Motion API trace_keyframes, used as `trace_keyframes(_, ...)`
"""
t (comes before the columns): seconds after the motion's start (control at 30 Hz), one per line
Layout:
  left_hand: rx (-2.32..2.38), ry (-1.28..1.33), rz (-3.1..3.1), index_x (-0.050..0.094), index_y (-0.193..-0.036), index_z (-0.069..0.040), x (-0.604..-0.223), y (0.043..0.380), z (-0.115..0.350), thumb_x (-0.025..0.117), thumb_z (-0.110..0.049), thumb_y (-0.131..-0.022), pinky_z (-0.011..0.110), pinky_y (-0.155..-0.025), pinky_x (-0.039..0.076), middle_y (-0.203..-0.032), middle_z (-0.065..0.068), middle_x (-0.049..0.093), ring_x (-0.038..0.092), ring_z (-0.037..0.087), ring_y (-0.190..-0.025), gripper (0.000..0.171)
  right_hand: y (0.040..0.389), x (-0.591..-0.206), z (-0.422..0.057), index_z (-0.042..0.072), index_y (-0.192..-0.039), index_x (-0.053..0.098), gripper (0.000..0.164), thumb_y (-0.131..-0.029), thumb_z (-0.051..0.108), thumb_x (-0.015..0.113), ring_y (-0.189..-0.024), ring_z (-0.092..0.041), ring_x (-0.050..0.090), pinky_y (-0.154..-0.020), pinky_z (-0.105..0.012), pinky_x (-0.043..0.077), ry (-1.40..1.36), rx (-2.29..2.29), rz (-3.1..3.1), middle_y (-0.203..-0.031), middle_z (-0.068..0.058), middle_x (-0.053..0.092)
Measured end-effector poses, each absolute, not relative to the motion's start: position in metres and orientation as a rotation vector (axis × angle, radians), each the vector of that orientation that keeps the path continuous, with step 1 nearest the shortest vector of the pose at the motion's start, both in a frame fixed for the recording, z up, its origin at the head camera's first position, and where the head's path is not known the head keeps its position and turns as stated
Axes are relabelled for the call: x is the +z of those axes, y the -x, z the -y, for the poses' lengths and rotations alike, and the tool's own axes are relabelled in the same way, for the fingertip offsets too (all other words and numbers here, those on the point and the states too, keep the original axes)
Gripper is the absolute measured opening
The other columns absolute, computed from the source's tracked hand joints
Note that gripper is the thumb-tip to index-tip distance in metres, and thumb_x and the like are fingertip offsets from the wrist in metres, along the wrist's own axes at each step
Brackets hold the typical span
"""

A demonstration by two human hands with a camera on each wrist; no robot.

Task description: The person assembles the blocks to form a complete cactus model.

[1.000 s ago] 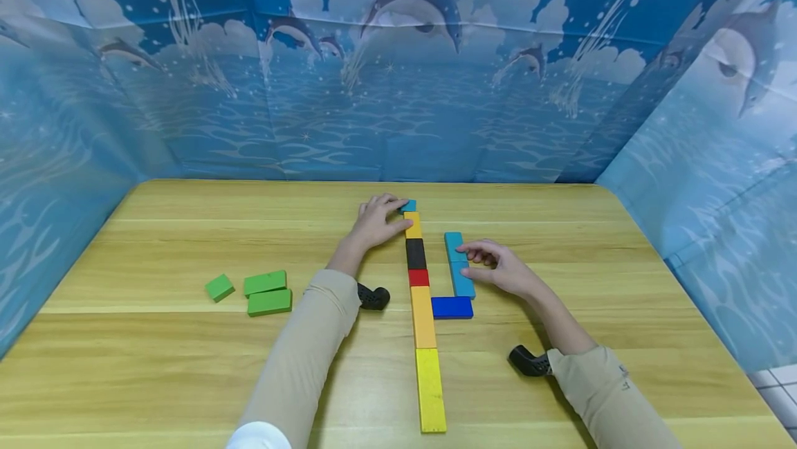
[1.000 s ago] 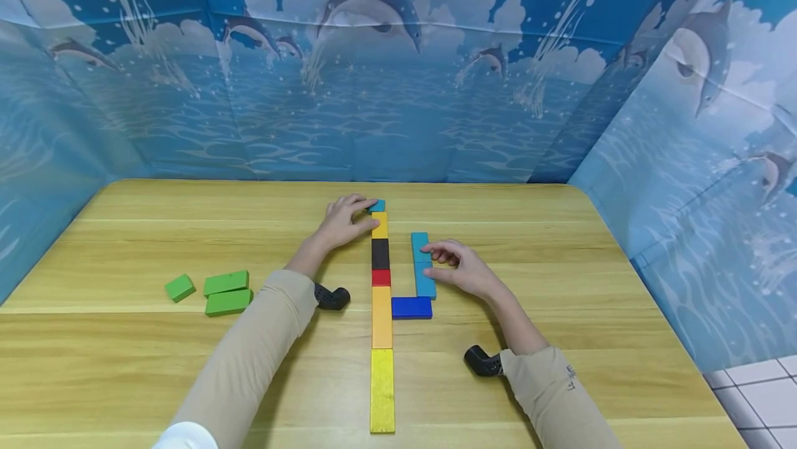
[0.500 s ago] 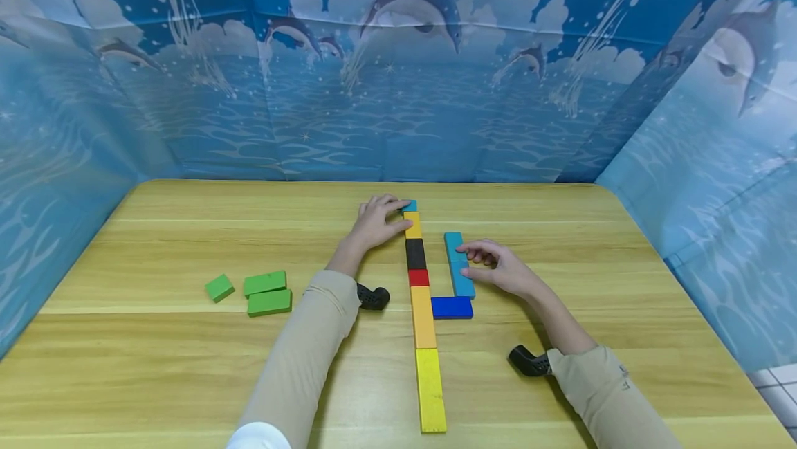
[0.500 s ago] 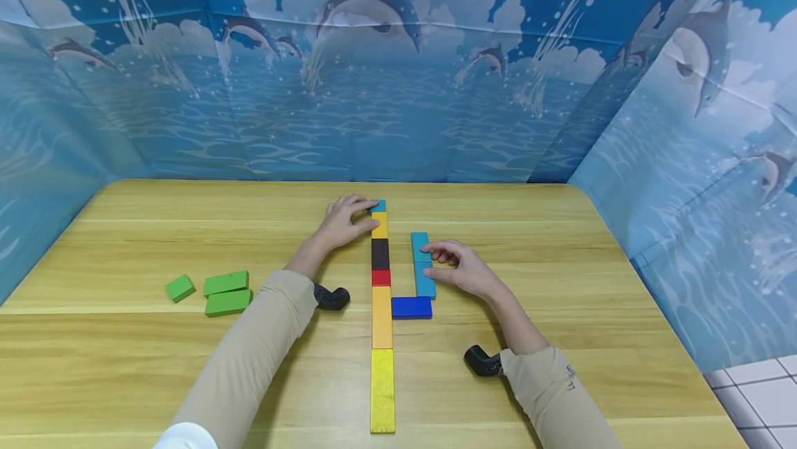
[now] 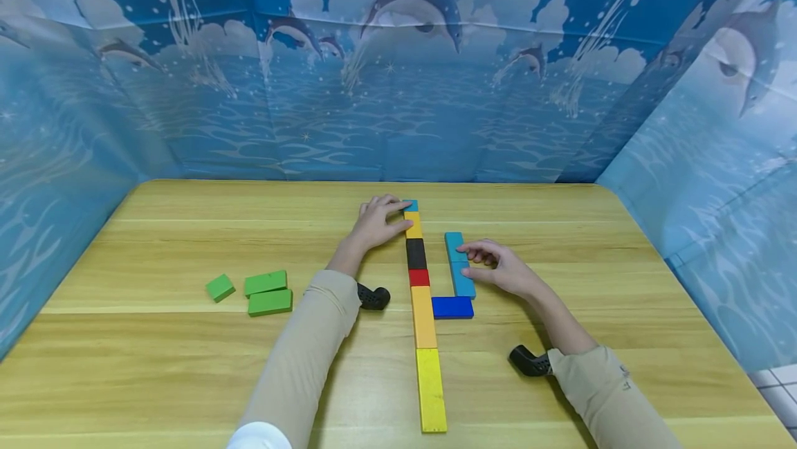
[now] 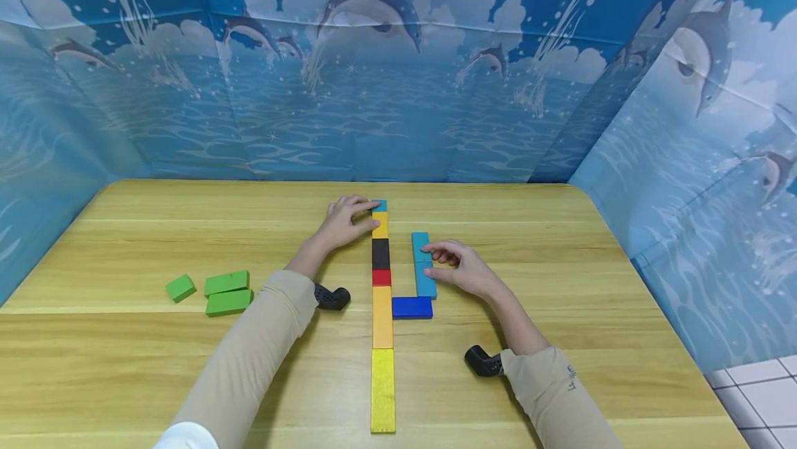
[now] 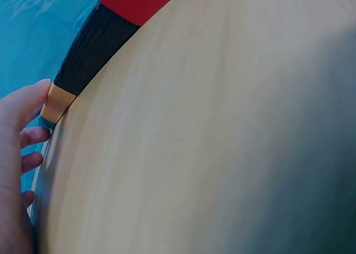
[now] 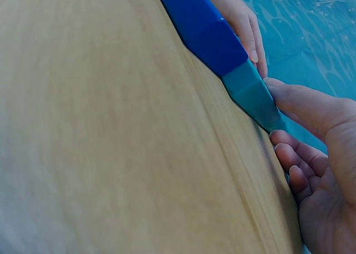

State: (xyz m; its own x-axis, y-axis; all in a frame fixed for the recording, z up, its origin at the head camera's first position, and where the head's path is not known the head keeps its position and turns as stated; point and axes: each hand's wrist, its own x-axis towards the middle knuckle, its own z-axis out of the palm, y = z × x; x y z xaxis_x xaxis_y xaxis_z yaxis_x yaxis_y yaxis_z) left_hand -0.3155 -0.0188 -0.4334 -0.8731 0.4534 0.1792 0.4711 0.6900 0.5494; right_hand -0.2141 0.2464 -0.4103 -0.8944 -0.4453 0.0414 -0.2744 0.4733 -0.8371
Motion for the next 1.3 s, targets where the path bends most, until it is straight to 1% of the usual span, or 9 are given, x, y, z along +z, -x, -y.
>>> trace_keyframes(0.07, -0.942, 0.785, 2.860, 0.048, -0.134, -0.021, -0.433, 0.315, 0.019, 0.056, -0.042, -0.089, 0.046, -0.099, 0.023, -0.127, 0.004, 0.047, 0.035, 0.025, -0.120, 0.051, 0.211, -0.403, -0.244, -0.006, -0.120, 0.053, 0.038, -0.085, 0.006, 0.063, -0.086, -0.028, 0.042, -0.069, -0.026, 0.036, 0.622, -1.384, -2.536, -0.100, -0.020, 0.050)
trace_keyframes(0.23, -0.948, 0.788, 2.853, 0.049, -0.134, -0.021, -0.432, 0.315, 0.019, 0.056, -0.042, -0.089, 0.046, -0.100, 0.022, -0.127, 0.005, 0.047, 0.036, 0.024, -0.120, 0.050, 0.209, -0.401, -0.242, -0.005, -0.120, 0.053, 0.039, -0.085, 0.006, 0.064, -0.087, -0.028, 0.042, -0.070, -0.026, 0.036, 0.602, -1.385, -2.536, -0.100, -0.019, 0.050)
trace_keyframes(0.53, -0.959, 0.783, 2.861, 0.049, -0.133, -0.023, -0.432, 0.315, 0.019, 0.056, -0.043, -0.089, 0.045, -0.098, 0.023, -0.128, 0.004, 0.046, 0.035, 0.024, -0.120, 0.049, 0.211, -0.404, -0.244, -0.006, -0.119, 0.054, 0.038, -0.084, 0.005, 0.064, -0.085, -0.028, 0.043, -0.069, -0.025, 0.037, 0.633, -1.383, -2.544, -0.098, -0.019, 0.050)
trace_keyframes(0.67, -0.969, 0.778, 2.859, 0.049, -0.134, -0.024, -0.434, 0.317, 0.020, 0.055, -0.044, -0.088, 0.044, -0.099, 0.023, -0.129, 0.003, 0.046, 0.035, 0.023, -0.121, 0.050, 0.218, -0.417, -0.249, -0.001, -0.120, 0.055, 0.038, -0.084, 0.009, 0.065, -0.086, -0.025, 0.042, -0.069, -0.025, 0.037, 0.629, -1.392, -2.542, -0.098, -0.015, 0.051)
trace_keyframes(0.8, -1.071, 0.756, 2.796, 0.050, -0.132, -0.021, -0.436, 0.317, 0.021, 0.058, -0.043, -0.087, 0.048, -0.100, 0.022, -0.127, 0.005, 0.048, 0.038, 0.025, -0.120, 0.051, 0.224, -0.427, -0.254, 0.005, -0.120, 0.056, 0.039, -0.084, 0.014, 0.066, -0.087, -0.024, 0.043, -0.070, -0.025, 0.037, 0.616, -1.397, -2.544, -0.099, -0.012, 0.051)
trace_keyframes(0.97, -1.280, 0.727, 2.634, 0.053, -0.129, -0.013, -0.432, 0.314, 0.023, 0.061, -0.036, -0.087, 0.053, -0.103, 0.017, -0.122, 0.006, 0.052, 0.039, 0.027, -0.120, 0.049, 0.225, -0.430, -0.255, 0.005, -0.120, 0.057, 0.039, -0.084, 0.016, 0.067, -0.087, -0.025, 0.043, -0.070, -0.025, 0.037, 0.633, -1.423, -2.534, -0.099, -0.012, 0.051)
trace_keyframes(1.03, -1.321, 0.720, 2.589, 0.054, -0.128, -0.012, -0.429, 0.312, 0.025, 0.062, -0.035, -0.086, 0.055, -0.103, 0.015, -0.121, 0.006, 0.053, 0.038, 0.027, -0.121, 0.048, 0.225, -0.430, -0.255, 0.005, -0.120, 0.057, 0.038, -0.084, 0.016, 0.066, -0.086, -0.025, 0.043, -0.070, -0.025, 0.037, 0.635, -1.424, -2.532, -0.099, -0.012, 0.051)
trace_keyframes(1.13, -1.341, 0.716, 2.554, 0.054, -0.127, -0.012, -0.423, 0.307, 0.027, 0.063, -0.034, -0.086, 0.056, -0.103, 0.015, -0.119, 0.007, 0.054, 0.040, 0.026, -0.119, 0.048, 0.225, -0.431, -0.255, 0.005, -0.120, 0.056, 0.039, -0.084, 0.016, 0.066, -0.086, -0.025, 0.043, -0.070, -0.025, 0.037, 0.631, -1.423, -2.528, -0.099, -0.012, 0.051)
trace_keyframes(1.3, -1.327, 0.725, 2.538, 0.054, -0.128, -0.015, -0.413, 0.294, 0.036, 0.064, -0.031, -0.085, 0.055, -0.102, 0.016, -0.120, 0.010, 0.054, 0.040, 0.026, -0.119, 0.046, 0.225, -0.430, -0.255, 0.005, -0.120, 0.056, 0.039, -0.084, 0.015, 0.066, -0.086, -0.025, 0.043, -0.070, -0.025, 0.037, 0.622, -1.417, -2.532, -0.099, -0.013, 0.051)
